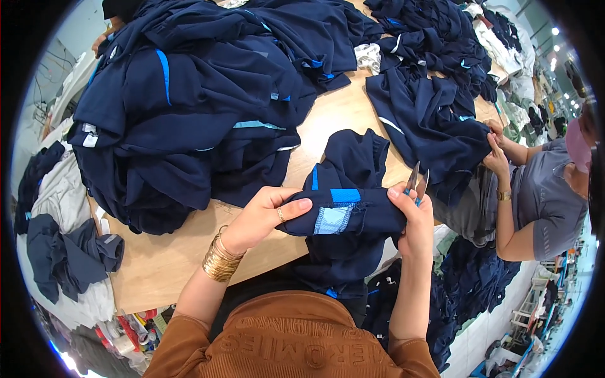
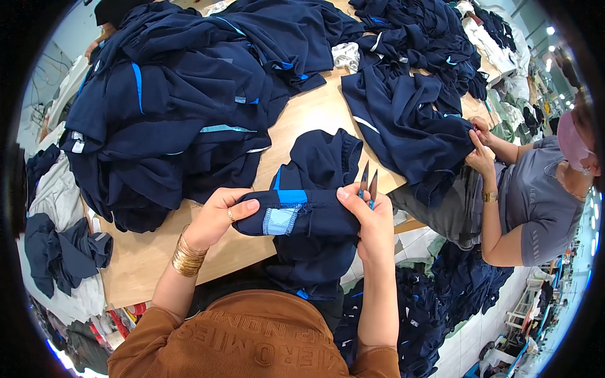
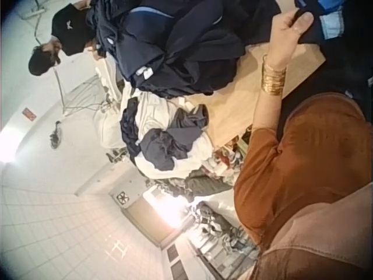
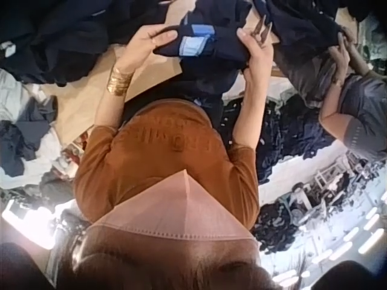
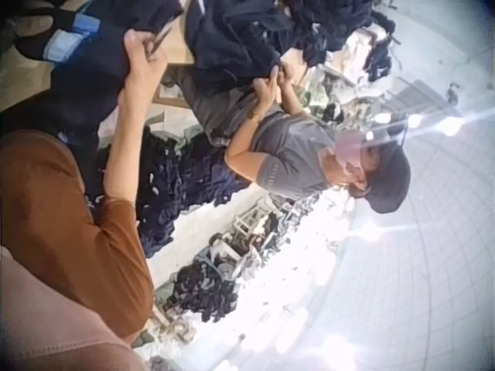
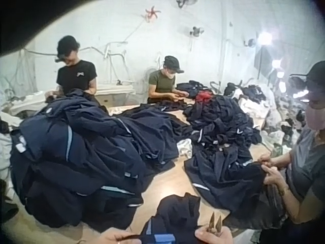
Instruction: The recorder uses a small pair of thread snips to trim loose threads from several pairs of blue athletic pants at a garment factory workbench.
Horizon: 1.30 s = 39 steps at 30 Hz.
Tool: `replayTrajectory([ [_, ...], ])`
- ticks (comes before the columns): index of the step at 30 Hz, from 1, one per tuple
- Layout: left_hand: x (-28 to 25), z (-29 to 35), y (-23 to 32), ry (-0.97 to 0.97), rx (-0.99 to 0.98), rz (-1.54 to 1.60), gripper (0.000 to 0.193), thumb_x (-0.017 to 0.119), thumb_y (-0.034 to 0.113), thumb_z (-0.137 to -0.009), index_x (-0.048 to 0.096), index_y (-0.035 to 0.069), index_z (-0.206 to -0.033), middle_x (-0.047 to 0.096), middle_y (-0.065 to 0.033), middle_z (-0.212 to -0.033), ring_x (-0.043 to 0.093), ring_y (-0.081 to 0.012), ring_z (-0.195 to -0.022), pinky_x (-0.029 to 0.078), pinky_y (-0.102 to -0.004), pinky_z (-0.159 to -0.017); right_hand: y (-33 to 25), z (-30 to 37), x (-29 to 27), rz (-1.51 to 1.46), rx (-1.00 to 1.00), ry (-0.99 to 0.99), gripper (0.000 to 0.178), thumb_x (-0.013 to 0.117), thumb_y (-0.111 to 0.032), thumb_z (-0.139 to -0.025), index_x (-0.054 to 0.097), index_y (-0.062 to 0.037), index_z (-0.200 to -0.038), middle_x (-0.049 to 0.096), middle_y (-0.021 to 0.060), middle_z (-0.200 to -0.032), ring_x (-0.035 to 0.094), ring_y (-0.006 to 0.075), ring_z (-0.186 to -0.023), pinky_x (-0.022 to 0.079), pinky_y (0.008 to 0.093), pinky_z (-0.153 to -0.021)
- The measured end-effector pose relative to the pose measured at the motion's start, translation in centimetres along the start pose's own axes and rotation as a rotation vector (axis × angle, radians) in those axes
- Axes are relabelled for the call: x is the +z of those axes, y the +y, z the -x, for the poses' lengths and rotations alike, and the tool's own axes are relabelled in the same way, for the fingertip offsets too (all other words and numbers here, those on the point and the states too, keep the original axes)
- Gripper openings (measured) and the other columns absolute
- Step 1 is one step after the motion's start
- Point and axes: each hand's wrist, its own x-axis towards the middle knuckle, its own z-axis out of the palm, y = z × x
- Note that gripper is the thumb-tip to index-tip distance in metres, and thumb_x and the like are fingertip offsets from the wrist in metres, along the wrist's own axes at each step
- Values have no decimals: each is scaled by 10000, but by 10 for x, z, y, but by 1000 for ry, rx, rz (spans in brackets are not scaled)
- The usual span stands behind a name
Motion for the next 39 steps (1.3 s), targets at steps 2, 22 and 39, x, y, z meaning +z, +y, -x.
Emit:
replayTrajectory([
  [2,1,2,4,-16,1,-32,310,573,250,-888,622,-35,-1001,601,19,-830,514,-44,-758,431,-197,-731,2,1,-2,-25,-4,-4,62,653,-62,-760,615,-13,-757,590,-5,-676,539,48,-598,413,185,-575],
  [22,31,-7,-2,-122,-56,321,143,601,164,-871,606,21,-875,553,70,-778,489,10,-689,403,-151,-632,2,16,24,804,-618,96,60,636,-48,-787,604,2,-775,580,36,-735,532,123,-652,394,237,-586],
  [39,54,-3,-24,74,327,-43,133,631,124,-847,573,10,-813,543,41,-715,480,1,-648,402,-152,-577,3,57,22,882,-572,-82,147,684,11,-699,602,-13,-819,600,73,-772,586,170,-642,429,257,-544],
])
